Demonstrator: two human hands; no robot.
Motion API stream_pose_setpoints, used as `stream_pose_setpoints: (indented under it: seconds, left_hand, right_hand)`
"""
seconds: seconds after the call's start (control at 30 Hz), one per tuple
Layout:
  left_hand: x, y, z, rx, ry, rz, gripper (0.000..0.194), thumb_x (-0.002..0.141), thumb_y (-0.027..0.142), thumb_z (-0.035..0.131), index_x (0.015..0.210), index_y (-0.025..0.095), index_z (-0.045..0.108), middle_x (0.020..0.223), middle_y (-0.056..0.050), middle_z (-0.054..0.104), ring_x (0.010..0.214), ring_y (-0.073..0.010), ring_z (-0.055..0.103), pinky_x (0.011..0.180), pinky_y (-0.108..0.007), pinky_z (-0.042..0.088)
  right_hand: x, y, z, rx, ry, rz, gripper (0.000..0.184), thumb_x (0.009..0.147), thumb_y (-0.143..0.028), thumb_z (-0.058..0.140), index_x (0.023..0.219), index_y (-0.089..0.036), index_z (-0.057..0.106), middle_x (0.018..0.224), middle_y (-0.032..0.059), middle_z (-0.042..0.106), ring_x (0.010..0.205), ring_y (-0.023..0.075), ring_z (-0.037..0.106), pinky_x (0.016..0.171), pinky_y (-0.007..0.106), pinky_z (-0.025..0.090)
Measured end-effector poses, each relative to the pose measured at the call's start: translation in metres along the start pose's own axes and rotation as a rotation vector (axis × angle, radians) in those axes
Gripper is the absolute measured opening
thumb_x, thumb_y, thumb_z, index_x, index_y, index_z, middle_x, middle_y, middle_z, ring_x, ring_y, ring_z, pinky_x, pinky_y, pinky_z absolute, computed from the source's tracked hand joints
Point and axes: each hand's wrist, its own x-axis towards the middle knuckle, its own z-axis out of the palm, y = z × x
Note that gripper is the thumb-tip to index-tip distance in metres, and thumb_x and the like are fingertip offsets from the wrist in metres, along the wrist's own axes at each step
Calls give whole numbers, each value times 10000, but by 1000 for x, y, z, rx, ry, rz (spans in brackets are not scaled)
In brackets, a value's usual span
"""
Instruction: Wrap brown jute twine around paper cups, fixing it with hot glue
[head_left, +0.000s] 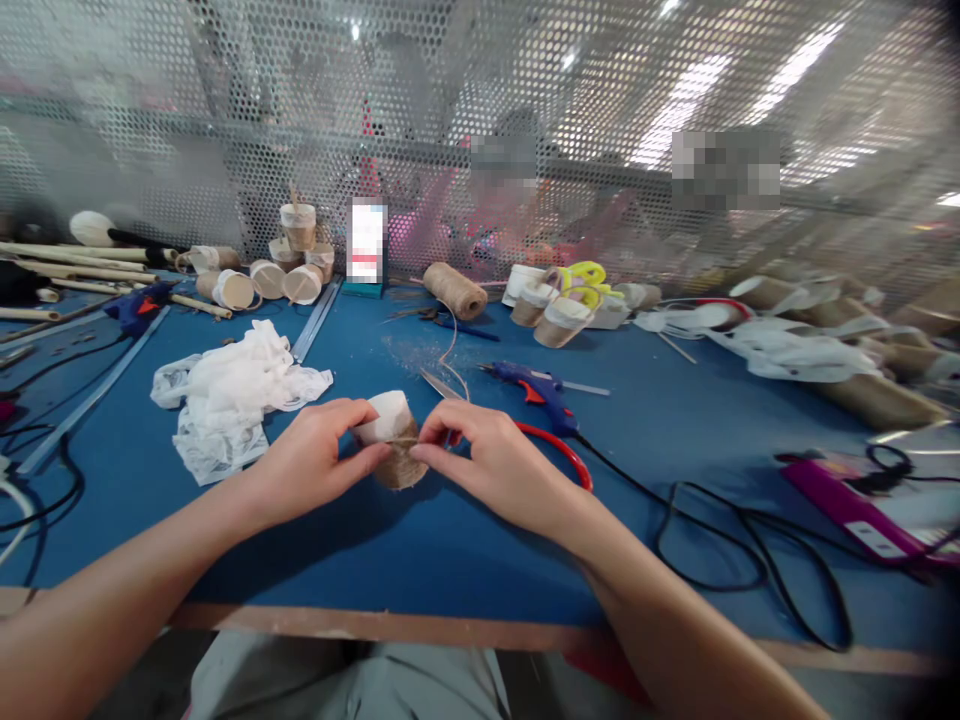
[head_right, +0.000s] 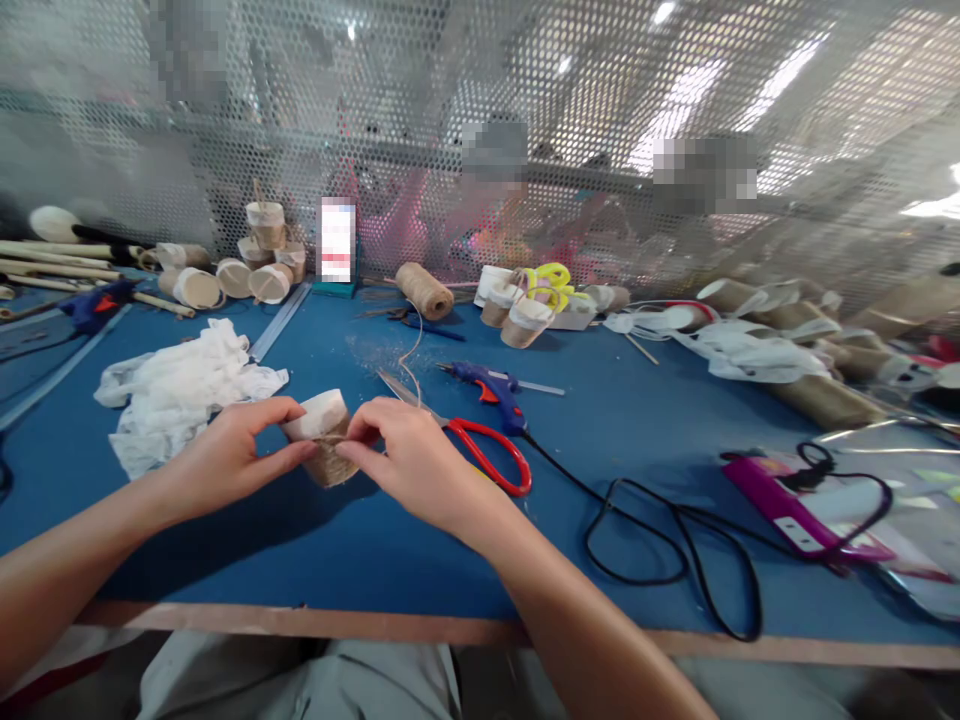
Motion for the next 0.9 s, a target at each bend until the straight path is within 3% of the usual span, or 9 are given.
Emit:
stream_pose_setpoints:
  seconds: [0.13,0.9]
  left_hand:
    - [-1,1,0,-11,-7,18,165,797,295,472,737,154,533,688,-12,581,642,-145,532,601,-245,403]
    - [-2,7,0,-157,-48,-18,111,765,266,503,767,165,547,720,9,605,673,-134,551,645,-232,427]
  right_hand:
    - [-2,5,-1,128,2,58,145,844,-259,478,738,-184,543,649,-22,576,598,101,512,578,228,394]
    - [-8,9,4,174,75,114,181,823,-279,464,691,-175,530,576,-30,509,516,82,433,492,209,366]
